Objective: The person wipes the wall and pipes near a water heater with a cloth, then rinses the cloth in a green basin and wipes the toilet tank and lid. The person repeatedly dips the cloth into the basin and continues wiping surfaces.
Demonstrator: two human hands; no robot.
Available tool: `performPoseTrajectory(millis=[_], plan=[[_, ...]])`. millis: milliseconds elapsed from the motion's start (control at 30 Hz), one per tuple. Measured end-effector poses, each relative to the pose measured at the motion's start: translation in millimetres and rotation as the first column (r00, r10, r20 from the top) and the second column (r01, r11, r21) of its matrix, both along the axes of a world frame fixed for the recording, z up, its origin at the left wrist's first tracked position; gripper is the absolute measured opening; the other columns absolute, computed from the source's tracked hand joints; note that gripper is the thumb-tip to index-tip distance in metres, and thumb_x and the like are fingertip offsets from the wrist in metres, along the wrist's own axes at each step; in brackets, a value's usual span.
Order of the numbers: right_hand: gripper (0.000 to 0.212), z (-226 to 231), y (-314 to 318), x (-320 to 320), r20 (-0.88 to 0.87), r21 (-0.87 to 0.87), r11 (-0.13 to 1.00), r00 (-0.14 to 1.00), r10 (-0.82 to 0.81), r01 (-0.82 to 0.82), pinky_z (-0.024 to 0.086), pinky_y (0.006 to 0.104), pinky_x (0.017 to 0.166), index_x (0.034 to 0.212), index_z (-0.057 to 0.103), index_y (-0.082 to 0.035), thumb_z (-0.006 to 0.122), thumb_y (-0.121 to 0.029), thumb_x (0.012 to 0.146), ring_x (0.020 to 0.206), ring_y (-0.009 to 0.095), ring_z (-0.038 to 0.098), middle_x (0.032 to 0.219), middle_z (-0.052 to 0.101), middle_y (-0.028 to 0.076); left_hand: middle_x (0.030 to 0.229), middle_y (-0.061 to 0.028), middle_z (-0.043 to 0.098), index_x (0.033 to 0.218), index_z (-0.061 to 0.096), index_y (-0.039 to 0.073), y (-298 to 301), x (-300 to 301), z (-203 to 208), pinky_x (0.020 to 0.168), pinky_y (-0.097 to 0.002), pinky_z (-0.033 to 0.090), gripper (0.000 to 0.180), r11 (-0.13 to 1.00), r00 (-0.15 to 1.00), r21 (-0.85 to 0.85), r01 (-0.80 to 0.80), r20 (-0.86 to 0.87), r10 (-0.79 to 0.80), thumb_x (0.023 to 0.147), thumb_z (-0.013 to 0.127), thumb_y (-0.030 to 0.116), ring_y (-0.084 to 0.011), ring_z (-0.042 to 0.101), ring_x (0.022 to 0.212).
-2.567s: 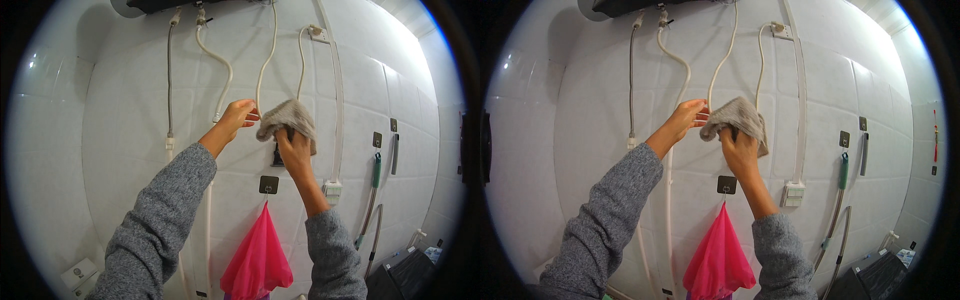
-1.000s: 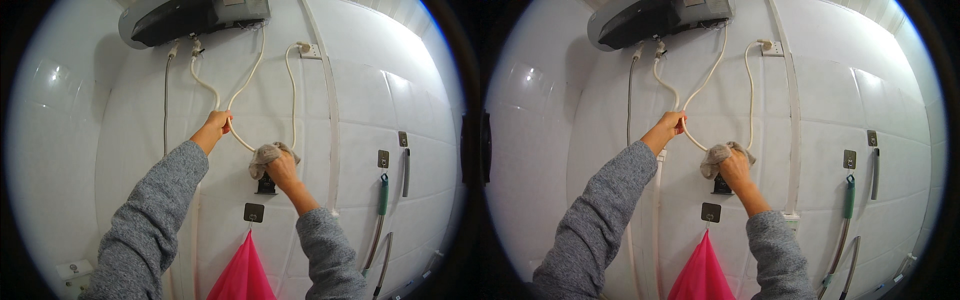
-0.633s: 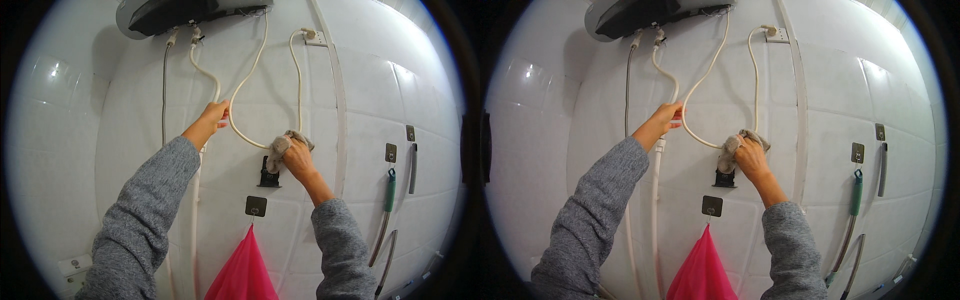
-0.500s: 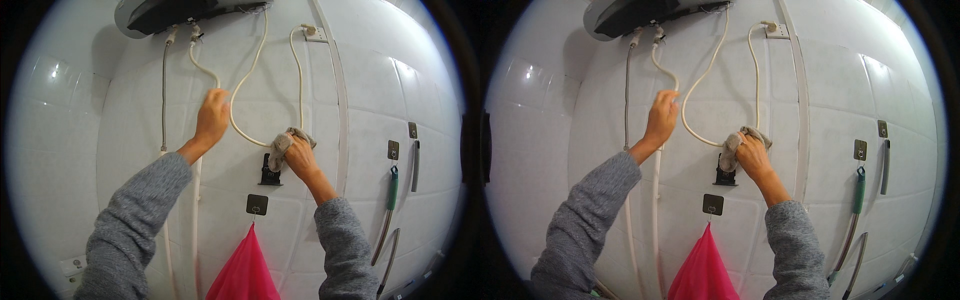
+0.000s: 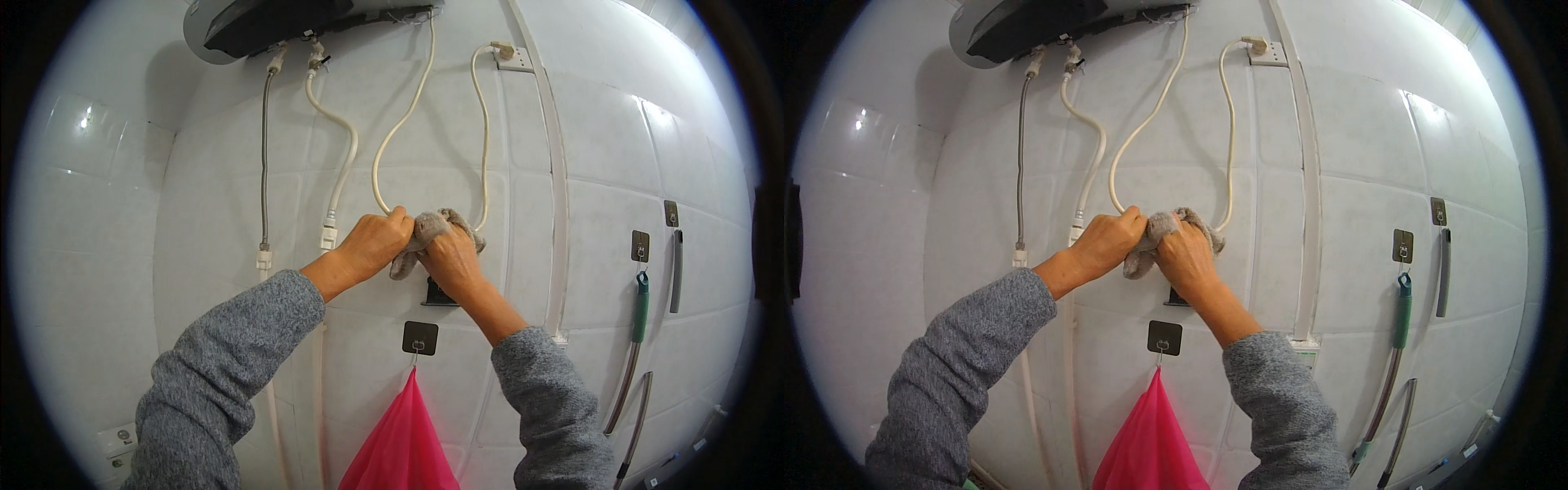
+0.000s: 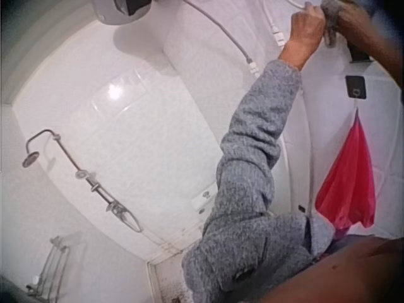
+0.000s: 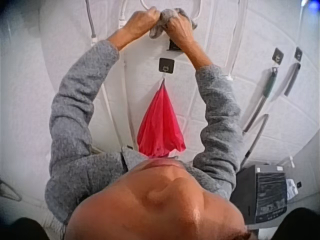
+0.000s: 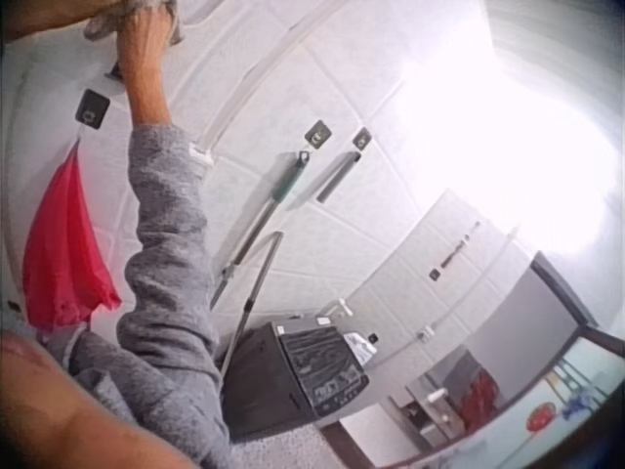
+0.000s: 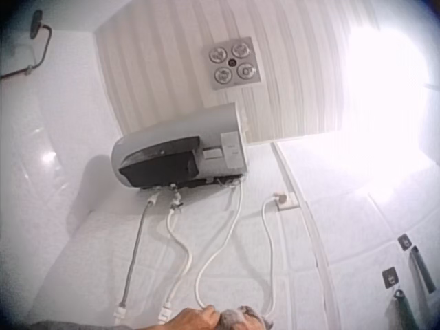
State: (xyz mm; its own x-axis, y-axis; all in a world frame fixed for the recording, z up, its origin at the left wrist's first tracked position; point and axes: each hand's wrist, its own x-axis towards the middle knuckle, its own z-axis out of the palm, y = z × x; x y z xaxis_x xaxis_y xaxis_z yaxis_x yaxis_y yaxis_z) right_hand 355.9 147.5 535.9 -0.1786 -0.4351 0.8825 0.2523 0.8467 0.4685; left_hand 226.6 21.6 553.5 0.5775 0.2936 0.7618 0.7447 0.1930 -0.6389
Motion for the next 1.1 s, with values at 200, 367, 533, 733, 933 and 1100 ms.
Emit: performPoseTrajectory(millis=[200, 367, 533, 733, 933, 1100], plan=[[0.02, 10, 5, 0, 0.086, 0.127, 0.985, 0.988, -0.127, 0.115, 0.047, 0.0413, 0.085, 0.087, 0.063, -0.006, 0.069, -0.007, 0.068, 0.084, 0.03, 0.063, 0.084, 0.064, 0.01, 0.072, -0.0097, 0.053, 0.073, 0.052, 0.004, -24, -18, 18, 0.048, -0.0332, 0.049, 0.016, 0.994, 0.978, 0.044, -0.101, -0.179, 0.107, 0.081, 0.065, 0.011, -0.0238, 0.059, 0.056], [0.016, 27, 60, 18, 0.02, 0.218, 0.919, 0.94, -0.342, 0.33, 0.048, 0.0405, 0.088, 0.088, 0.062, -0.005, 0.064, -0.005, 0.072, 0.089, 0.029, 0.062, 0.089, 0.064, 0.01, 0.07, -0.0079, 0.052, 0.076, 0.051, 0.005, -39, -32, 25, 0.048, -0.032, 0.048, 0.022, 0.999, 0.976, 0.018, -0.049, -0.211, 0.052, 0.082, 0.068, 0.017, -0.0219, 0.057, 0.054], [0.018, 54, 45, 39, 0.079, 0.334, 0.905, 0.949, -0.304, 0.262, 0.049, 0.0389, 0.084, 0.092, 0.06, -0.004, 0.062, -0.003, 0.075, 0.094, 0.028, 0.06, 0.101, 0.06, 0.01, 0.07, -0.0072, 0.052, 0.076, 0.05, 0.006, -53, -52, 30, 0.048, -0.0314, 0.048, 0.022, 0.997, 0.98, -0.007, -0.075, -0.184, 0.073, 0.084, 0.068, 0.016, -0.0206, 0.056, 0.053], [0.018, 92, 35, 47, 0.051, 0.49, 0.814, 0.922, -0.384, 0.312, 0.051, 0.0362, 0.085, 0.094, 0.06, -0.005, 0.061, -0.003, 0.076, 0.094, 0.025, 0.061, 0.113, 0.058, 0.008, 0.067, -0.006, 0.052, 0.075, 0.052, 0.005, -73, -69, 36, 0.048, -0.0302, 0.048, 0.025, 0.999, 0.974, 0.019, -0.043, -0.221, 0.046, 0.083, 0.07, 0.02, -0.0196, 0.056, 0.052], [0.016, 139, 27, 52, -0.141, 0.418, 0.777, 0.878, -0.457, 0.471, 0.05, 0.0357, 0.088, 0.092, 0.066, -0.004, 0.062, -0.007, 0.076, 0.102, 0.026, 0.061, 0.12, 0.058, 0.009, 0.069, -0.0066, 0.052, 0.076, 0.055, 0.006, -90, -83, 41, 0.05, -0.0339, 0.045, 0.027, 0.999, 0.994, 0.0, 0.034, -0.105, -0.034, 0.08, 0.074, 0.025, -0.0227, 0.055, 0.054], [0.025, 166, 32, 54, -0.374, 0.093, 0.878, 0.834, -0.406, 0.47, 0.048, 0.0378, 0.091, 0.105, 0.063, -0.002, 0.057, -0.002, 0.081, 0.107, 0.032, 0.058, 0.131, 0.052, 0.015, 0.07, -0.0072, 0.053, 0.077, 0.056, 0.005, -93, -91, 41, 0.05, -0.034, 0.045, 0.028, 0.998, 0.999, 0.026, -0.054, 0.002, 0.054, 0.08, 0.074, 0.026, -0.0231, 0.055, 0.054]])
